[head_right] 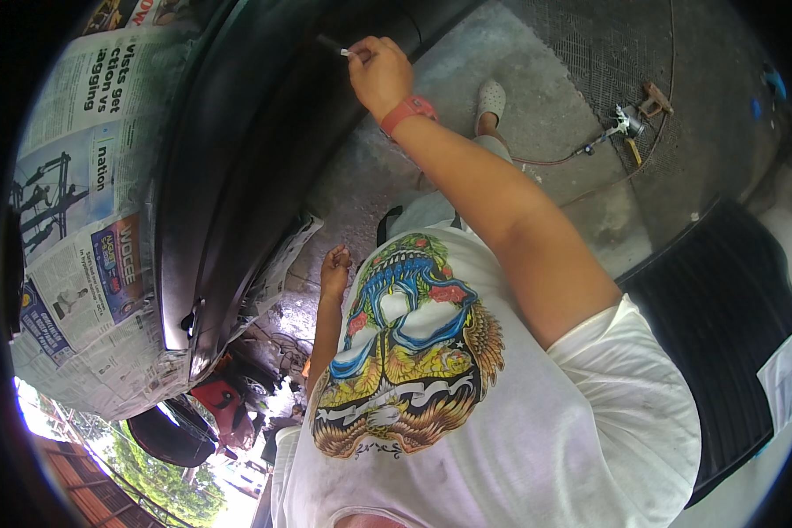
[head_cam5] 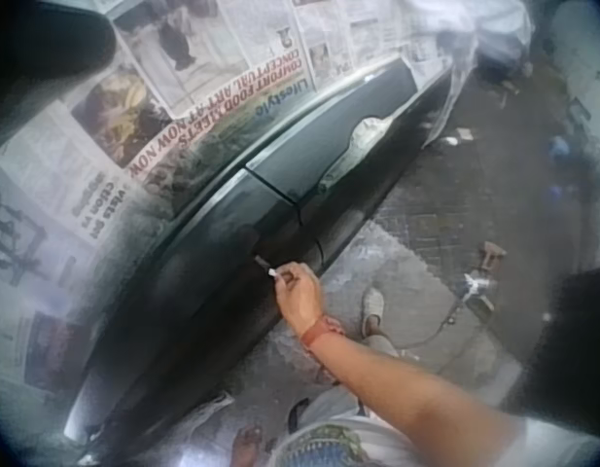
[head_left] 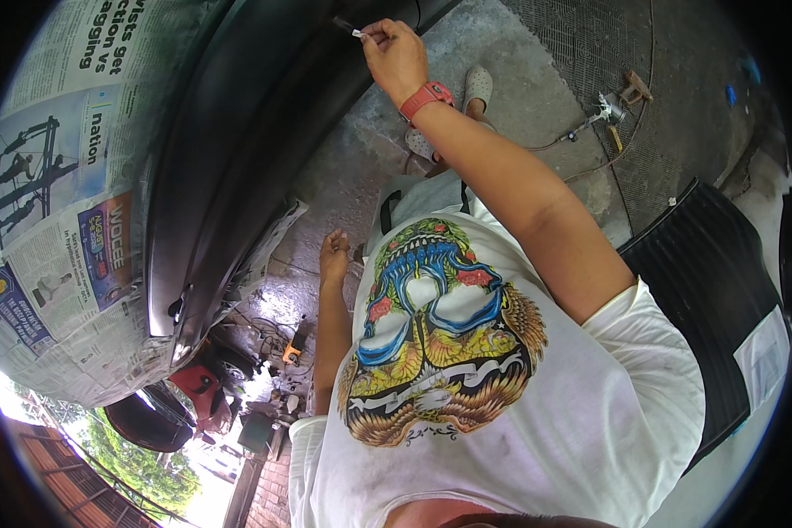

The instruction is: The person applies masking tape to the edge of a car bumper, then uses a heat gun to warm the surface. The person repeatedly moves the heat gun along the bumper's edge while newspapers cover adjacent panels. The person briefly removes tape and handles a spray gun at the end.

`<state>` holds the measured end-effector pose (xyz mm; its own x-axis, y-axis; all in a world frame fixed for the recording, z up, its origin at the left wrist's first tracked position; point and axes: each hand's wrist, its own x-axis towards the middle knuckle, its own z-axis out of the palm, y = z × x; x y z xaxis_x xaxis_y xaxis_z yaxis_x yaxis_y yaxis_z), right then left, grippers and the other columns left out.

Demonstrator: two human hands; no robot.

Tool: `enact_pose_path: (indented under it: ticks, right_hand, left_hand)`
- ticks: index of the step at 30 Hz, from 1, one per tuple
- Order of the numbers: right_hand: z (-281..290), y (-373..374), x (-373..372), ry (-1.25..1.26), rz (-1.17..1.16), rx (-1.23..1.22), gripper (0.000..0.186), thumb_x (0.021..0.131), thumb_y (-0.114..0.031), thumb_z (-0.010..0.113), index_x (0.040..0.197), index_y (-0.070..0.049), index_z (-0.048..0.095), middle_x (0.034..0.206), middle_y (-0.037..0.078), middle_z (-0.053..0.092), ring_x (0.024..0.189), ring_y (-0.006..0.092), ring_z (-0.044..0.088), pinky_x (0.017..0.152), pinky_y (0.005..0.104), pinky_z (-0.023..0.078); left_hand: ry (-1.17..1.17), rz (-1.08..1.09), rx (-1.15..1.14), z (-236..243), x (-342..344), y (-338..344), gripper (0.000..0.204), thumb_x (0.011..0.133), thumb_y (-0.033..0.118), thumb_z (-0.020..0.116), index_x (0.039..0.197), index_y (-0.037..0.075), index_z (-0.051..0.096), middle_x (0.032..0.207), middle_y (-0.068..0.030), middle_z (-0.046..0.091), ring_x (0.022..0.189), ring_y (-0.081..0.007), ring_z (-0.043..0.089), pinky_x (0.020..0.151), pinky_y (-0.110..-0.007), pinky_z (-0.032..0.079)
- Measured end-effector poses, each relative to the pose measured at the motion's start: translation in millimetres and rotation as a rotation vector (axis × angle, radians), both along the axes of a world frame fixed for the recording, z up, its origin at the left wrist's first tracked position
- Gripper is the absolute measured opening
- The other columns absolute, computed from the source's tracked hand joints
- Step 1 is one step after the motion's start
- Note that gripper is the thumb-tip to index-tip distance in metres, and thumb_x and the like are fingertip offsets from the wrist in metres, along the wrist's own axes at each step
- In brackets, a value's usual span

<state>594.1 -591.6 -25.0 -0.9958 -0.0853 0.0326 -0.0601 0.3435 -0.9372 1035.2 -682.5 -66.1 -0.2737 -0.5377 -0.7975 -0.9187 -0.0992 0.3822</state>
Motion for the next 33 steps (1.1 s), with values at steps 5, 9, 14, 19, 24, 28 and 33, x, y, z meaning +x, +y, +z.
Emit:
enact_pose_path:
  ticks: [5,9,14,19,24,28,33]
  right_hand:
    - [-2.3,-2.9,-1.2,-0.041,-0.015,0.029,0.003,0.085,-0.013,0.075,0.088,-0.012,0.075,0.085,0.004,0.069,0.079,0.0249,0.069,0.073,0.0407,0.055]
    - [-2.5,-1.3,-0.6,-0.016,-0.027,0.021,0.003,0.085,-0.013,0.075,0.088,-0.012,0.075,0.085,0.005,0.069,0.079,0.0253,0.069,0.073,0.0407,0.055]
    - [-1.3,1.6,0.3,-0.039,-0.023,0.013,0.004,0.084,-0.013,0.076,0.088,-0.011,0.075,0.086,0.005,0.07,0.079,0.0258,0.069,0.073,0.041,0.055]
    - [-1.2,0.8,0.2,-0.039,-0.016,0.016,0.005,0.085,-0.014,0.075,0.089,-0.011,0.075,0.087,0.007,0.07,0.082,0.0281,0.07,0.075,0.0422,0.055]
    - [-1.5,-0.8,0.4,0.005,-0.013,0.063,0.013,0.089,-0.019,0.072,0.094,-0.007,0.077,0.086,0.009,0.07,0.074,0.0236,0.068,0.073,0.0375,0.055]
    - [-2.1,-2.6,0.4,0.009,-0.022,0.068,0.014,0.09,-0.02,0.071,0.094,-0.007,0.077,0.086,0.009,0.07,0.075,0.0245,0.067,0.074,0.0385,0.055]
    - [-3.7,-3.4,-1.3,0.014,-0.008,0.08,0.015,0.09,-0.02,0.071,0.094,-0.007,0.077,0.087,0.01,0.07,0.075,0.0254,0.068,0.074,0.0391,0.055]
  left_hand:
    - [-0.028,-0.01,-0.001,-3.4,4.8,-1.8,0.046,0.102,0.03,0.066,0.141,0.006,0.06,0.118,-0.01,0.07,0.101,-0.018,0.065,0.089,-0.033,0.052]
    - [-0.001,-0.013,-0.007,-4.3,5.3,-1.1,0.046,0.102,0.03,0.066,0.14,0.006,0.06,0.118,-0.0101,0.07,0.1,-0.0184,0.065,0.089,-0.033,0.052]
    - [-0.002,0.009,0.019,-1.7,2.1,-0.8,0.048,0.102,0.033,0.067,0.139,0.005,0.059,0.118,-0.0109,0.069,0.1,-0.0192,0.064,0.092,-0.033,0.05]
    - [0.027,-0.008,0.016,0.1,-0.2,-0.7,0.048,0.101,0.034,0.068,0.139,0.005,0.059,0.117,-0.0109,0.069,0.1,-0.019,0.064,0.093,-0.033,0.049]
    - [0.019,0.004,0.017,-0.6,0.0,-0.9,0.048,0.101,0.033,0.068,0.139,0.005,0.059,0.115,-0.0103,0.069,0.099,-0.0184,0.063,0.092,-0.033,0.049]
    - [0.002,-0.013,0.009,-1.7,0.4,-2.2,0.046,0.102,0.029,0.066,0.14,0.005,0.059,0.117,-0.0103,0.069,0.099,-0.0183,0.064,0.092,-0.033,0.051]
    - [0.022,-0.012,0.006,-5.0,2.9,-2.5,0.046,0.102,0.032,0.067,0.138,0.005,0.06,0.114,-0.0096,0.069,0.098,-0.0177,0.063,0.092,-0.033,0.049]
